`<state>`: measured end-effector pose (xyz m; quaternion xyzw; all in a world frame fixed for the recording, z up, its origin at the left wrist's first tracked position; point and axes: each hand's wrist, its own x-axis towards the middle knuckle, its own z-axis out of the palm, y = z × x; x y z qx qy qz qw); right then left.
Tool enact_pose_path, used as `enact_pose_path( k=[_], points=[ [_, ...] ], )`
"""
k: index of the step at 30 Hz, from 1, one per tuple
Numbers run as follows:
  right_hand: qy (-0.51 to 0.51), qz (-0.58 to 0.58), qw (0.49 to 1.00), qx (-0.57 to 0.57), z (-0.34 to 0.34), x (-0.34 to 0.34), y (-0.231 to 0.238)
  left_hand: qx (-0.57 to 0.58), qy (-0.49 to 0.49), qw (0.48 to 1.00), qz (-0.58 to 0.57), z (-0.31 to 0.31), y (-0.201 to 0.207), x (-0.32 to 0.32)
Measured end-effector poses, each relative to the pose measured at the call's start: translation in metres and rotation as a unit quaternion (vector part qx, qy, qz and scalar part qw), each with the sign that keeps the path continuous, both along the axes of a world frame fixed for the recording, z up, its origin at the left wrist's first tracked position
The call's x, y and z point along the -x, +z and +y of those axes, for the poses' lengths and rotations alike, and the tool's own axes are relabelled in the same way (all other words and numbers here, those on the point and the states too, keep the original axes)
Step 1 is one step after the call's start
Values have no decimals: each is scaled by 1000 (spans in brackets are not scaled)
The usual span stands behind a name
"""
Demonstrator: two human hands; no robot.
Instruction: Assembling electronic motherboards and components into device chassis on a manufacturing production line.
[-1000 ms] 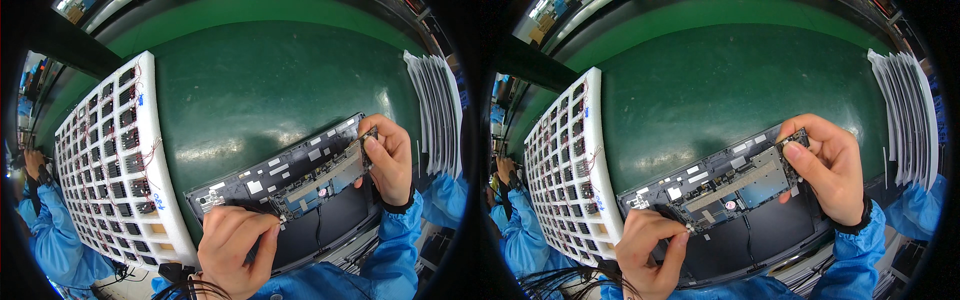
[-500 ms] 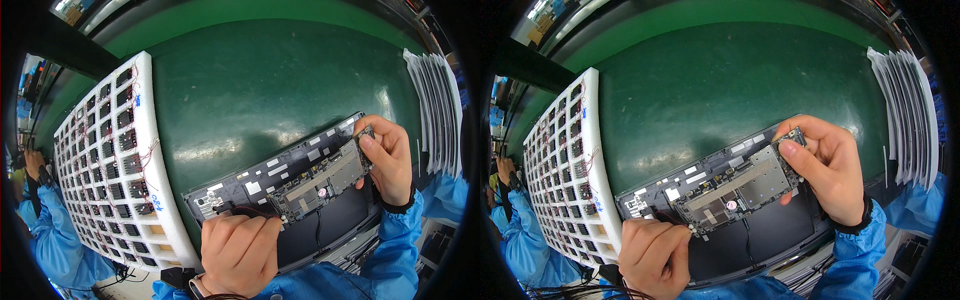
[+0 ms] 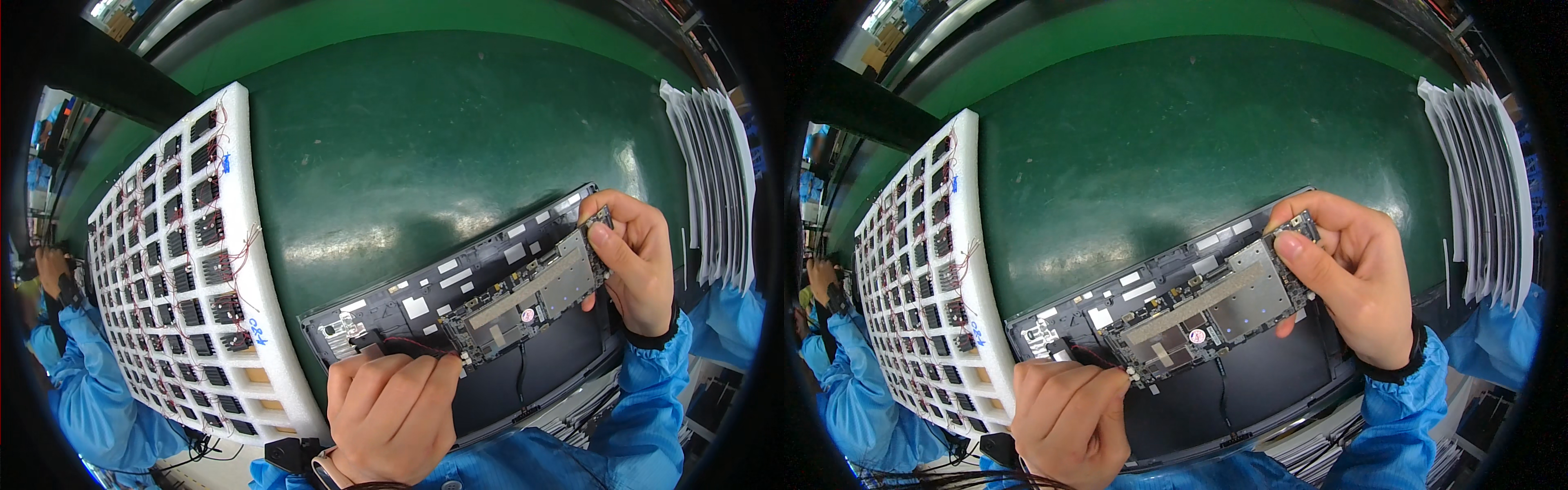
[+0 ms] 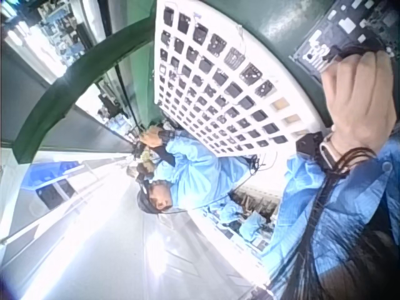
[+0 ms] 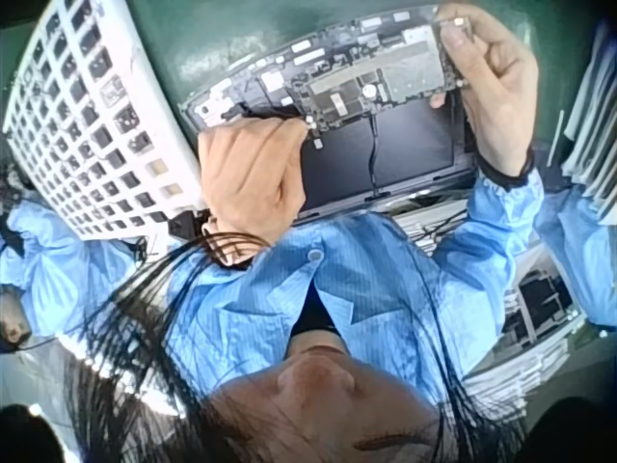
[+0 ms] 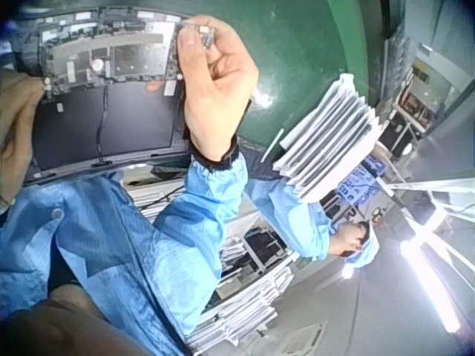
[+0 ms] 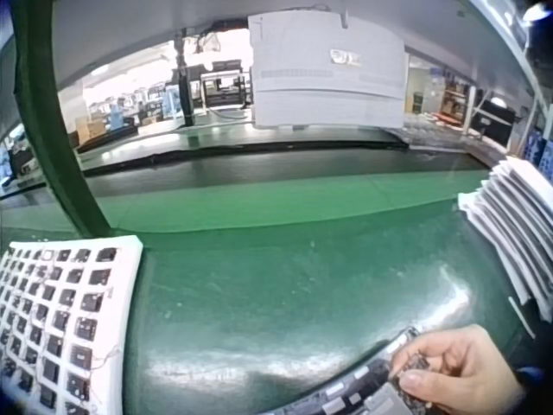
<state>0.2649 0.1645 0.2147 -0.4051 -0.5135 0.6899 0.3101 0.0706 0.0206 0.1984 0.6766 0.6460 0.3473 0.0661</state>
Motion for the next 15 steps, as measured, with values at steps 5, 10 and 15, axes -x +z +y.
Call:
enact_pose_path(
  k=[5, 10, 15],
  points=[
    [-7, -2, 1000, -2, -1, 1, 1, 13, 7, 999, 35, -2, 3, -3],
    [-14, -11, 1000, -2, -2, 2, 2, 11, 5, 999, 38, -3, 1, -2],
    [-10, -8, 1000, -6, -1, 1, 1, 8, -9, 999, 44, -2, 2, -2]
  ],
)
